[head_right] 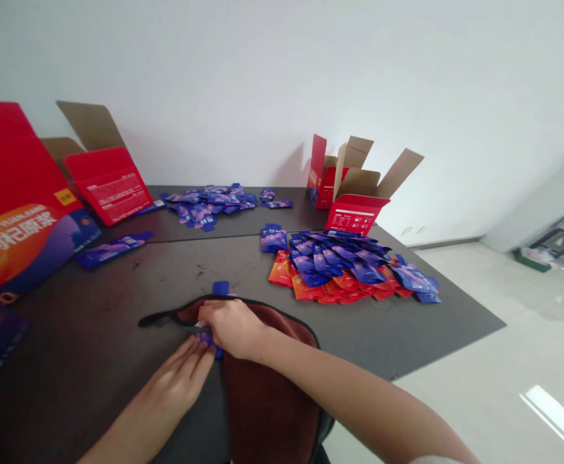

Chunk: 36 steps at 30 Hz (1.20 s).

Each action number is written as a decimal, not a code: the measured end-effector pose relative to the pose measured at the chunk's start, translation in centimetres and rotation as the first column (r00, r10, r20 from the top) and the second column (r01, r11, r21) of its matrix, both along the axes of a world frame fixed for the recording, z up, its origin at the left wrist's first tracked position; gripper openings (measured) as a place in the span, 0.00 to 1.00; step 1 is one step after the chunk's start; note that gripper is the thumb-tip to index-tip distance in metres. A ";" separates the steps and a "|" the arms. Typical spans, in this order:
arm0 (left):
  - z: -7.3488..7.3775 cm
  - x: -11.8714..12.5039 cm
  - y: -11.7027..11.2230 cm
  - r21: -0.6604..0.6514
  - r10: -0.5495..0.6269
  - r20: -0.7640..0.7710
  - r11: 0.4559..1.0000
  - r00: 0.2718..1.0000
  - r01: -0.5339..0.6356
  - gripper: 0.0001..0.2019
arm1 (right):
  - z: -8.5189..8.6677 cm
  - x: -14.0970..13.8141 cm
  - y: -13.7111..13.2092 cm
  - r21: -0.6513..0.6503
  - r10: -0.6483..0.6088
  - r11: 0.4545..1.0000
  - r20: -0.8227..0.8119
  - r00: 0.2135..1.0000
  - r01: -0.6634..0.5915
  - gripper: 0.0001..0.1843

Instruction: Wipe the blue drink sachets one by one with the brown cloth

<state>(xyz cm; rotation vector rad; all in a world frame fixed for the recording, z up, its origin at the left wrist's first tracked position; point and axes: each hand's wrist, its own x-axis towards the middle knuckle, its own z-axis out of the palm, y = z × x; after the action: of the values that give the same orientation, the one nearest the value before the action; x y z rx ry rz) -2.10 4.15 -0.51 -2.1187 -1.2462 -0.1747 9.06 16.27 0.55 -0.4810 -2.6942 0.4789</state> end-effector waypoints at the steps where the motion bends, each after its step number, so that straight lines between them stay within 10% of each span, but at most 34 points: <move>1: 0.0 -0.1 0.0 -0.005 -0.010 0.006 1.000 1.000 0.011 0.22 | -0.1 -0.3 0.5 -0.002 -0.004 1.000 0.006 1.000 0.004 0.07; 11: 0.1 0.3 0.2 -0.043 0.009 0.116 0.999 0.993 -0.004 0.20 | 0.8 -3.2 6.8 -0.006 -0.238 0.971 0.008 0.971 0.238 0.10; 18: 0.0 0.4 0.2 -0.043 0.030 0.064 0.999 0.998 -0.027 0.22 | 4.4 1.2 0.4 -0.004 -0.174 0.985 -0.116 0.978 0.175 0.10; 24: 0.2 0.7 0.1 -0.046 0.045 0.019 0.998 0.999 -0.044 0.22 | 1.4 1.1 -1.7 0.025 0.062 0.998 0.037 0.997 -0.063 0.07; 36: 0.3 0.2 0.5 0.050 -0.033 0.070 0.998 0.997 0.030 0.20 | -0.2 -2.9 5.0 0.002 -0.056 0.998 0.046 0.997 0.056 0.09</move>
<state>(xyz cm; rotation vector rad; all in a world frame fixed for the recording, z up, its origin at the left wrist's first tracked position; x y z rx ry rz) -1.94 4.66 -0.17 -2.1067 -1.2367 -0.2933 6.17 21.24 0.37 -0.5722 -2.7164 0.4571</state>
